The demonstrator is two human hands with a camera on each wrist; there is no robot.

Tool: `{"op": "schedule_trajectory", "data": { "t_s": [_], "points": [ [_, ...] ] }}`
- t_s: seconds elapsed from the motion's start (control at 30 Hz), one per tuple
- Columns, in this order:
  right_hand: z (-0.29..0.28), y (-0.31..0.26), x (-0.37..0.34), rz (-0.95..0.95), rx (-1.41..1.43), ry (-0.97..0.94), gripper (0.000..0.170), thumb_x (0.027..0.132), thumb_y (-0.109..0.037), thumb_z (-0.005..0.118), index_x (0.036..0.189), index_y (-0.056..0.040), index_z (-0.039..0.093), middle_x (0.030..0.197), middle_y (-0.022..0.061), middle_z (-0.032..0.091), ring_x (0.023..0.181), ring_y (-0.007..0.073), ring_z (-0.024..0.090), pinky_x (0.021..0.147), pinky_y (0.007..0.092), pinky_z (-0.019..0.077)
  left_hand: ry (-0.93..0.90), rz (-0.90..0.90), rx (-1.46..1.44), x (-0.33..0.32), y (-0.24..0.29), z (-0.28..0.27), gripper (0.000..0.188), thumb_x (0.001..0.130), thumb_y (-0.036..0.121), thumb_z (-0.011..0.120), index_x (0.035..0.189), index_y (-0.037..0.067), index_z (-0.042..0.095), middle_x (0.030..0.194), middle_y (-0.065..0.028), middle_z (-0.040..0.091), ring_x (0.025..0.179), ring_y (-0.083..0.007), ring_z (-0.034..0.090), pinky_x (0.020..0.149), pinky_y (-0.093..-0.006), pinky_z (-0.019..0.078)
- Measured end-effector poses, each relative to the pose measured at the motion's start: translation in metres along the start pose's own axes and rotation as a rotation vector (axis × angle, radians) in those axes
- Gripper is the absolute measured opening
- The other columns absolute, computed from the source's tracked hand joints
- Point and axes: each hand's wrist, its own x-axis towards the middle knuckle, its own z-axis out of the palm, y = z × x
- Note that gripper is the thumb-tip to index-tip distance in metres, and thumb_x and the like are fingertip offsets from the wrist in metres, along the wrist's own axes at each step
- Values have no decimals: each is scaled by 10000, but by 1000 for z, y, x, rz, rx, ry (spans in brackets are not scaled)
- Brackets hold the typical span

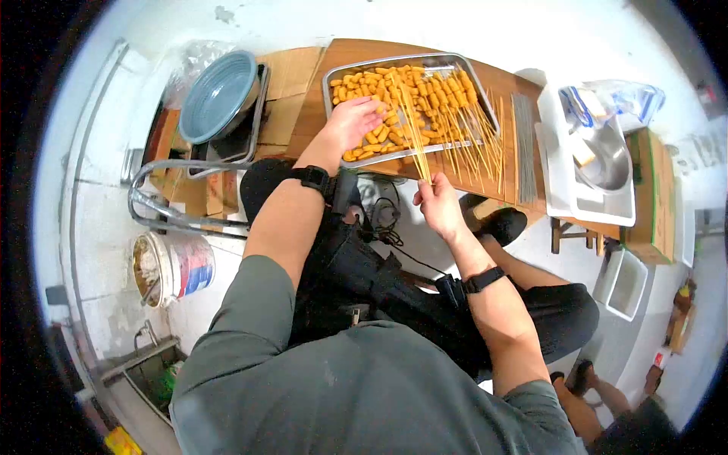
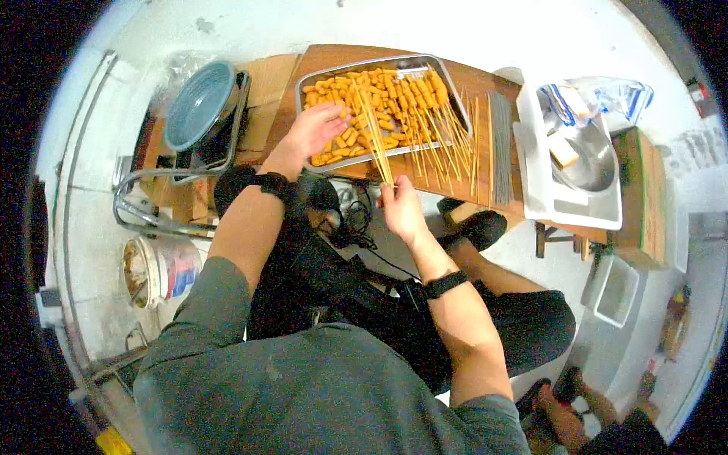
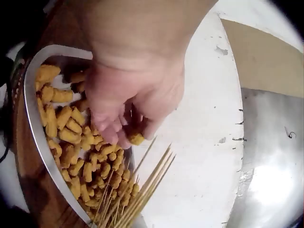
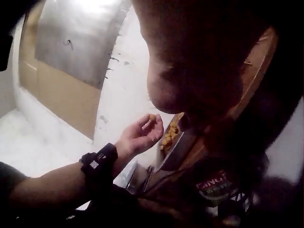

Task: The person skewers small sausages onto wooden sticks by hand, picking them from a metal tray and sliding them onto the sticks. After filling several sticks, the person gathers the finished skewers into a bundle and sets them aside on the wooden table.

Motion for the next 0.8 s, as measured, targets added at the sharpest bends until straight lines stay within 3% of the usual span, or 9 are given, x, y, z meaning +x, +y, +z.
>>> {"op": "schedule_trajectory", "data": {
  "t_s": [0.07, 0.27, 0.37, 0.47, 0.8],
  "points": [
    [1, 7, 1, -11, 27, -35, 199, 955, -203, 530, 960, -4, 530, 706, 68, 635, 633, 160, 590, 606, 317, 476, 18, 19, -237, 2, -5, -4, 238, 876, 98, 671, 1049, 30, 521, 1070, -154, 610, 1022, -297, 619, 872, -391, 522],
    [1, 19, 7, 12, 168, -36, 189, 949, -211, 560, 873, -40, 538, 701, 32, 607, 508, 92, 490, 468, 261, 407, 118, 51, -301, 2, -1, 4, 200, 931, 100, 579, 1088, 7, 498, 1154, -175, 575, 1064, -311, 594, 931, -420, 504],
    [-1, 3, -2, 38, 168, -49, 174, 963, -193, 529, 867, -48, 539, 681, 23, 606, 516, 80, 480, 474, 260, 397, 162, 61, -291, 6, 1, 1, 197, 960, 107, 505, 1122, -5, 502, 1139, -178, 589, 1063, -307, 589, 936, -425, 503],
    [0, 1, -4, 17, 126, -64, 180, 965, -193, 526, 861, -48, 543, 669, 23, 607, 534, 88, 494, 501, 258, 407, 56, 61, -377, 14, 1, -4, 240, 947, 67, 515, 1163, -3, 438, 1107, -185, 579, 1017, -309, 598, 888, -428, 518],
    [-2, 6, -4, -47, 15, -55, 199, 961, -197, 531, 862, -28, 562, 648, 25, 604, 576, 104, 524, 556, 275, 437, 103, 123, -351, 15, 14, -14, 142, 956, 116, 520, 1041, 5, 542, 1114, -167, 604, 1038, -270, 600, 948, -402, 491]
  ]
}}
